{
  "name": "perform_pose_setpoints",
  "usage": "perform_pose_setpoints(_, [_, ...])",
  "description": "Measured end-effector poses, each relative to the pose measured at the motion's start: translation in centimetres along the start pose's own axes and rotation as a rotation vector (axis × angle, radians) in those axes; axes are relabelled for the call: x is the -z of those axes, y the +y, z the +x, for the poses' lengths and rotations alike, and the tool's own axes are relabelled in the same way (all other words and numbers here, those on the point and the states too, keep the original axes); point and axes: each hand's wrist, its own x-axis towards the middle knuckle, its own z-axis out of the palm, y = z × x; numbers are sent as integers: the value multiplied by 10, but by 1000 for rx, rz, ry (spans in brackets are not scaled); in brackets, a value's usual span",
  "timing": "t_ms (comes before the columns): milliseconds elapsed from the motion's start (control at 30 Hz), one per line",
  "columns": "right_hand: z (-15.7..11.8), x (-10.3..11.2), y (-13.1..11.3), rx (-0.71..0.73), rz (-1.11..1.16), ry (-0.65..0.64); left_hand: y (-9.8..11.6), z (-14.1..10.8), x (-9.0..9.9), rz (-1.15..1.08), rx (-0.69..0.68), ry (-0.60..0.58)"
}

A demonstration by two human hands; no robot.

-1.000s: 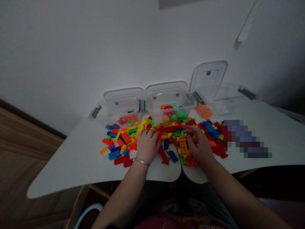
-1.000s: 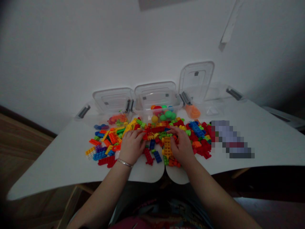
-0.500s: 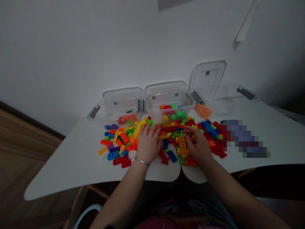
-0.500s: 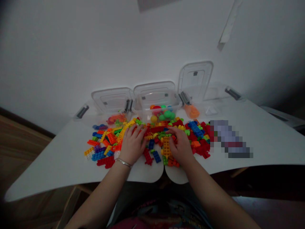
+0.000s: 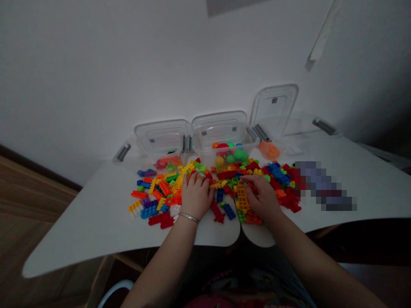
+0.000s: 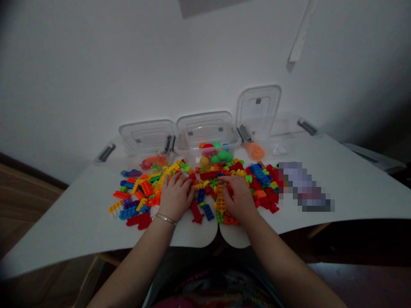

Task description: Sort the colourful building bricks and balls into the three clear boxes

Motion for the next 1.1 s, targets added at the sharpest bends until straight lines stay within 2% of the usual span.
perform_pose_setpoints(200, [0, -1, 1, 5, 8, 5, 1, 0, 1, -11, 21, 18])
perform_pose_setpoints(400, [0, -1, 0, 1, -9, -4, 2, 0, -1, -36, -88, 6])
perform_pose_setpoints(767, [-1, -2, 2, 28, -25, -3, 0, -1, -3, 12, 31, 38])
perform_pose_setpoints(1100, [-1, -3, 4, 50, -48, 4, -2, 0, -6, -12, 30, 41])
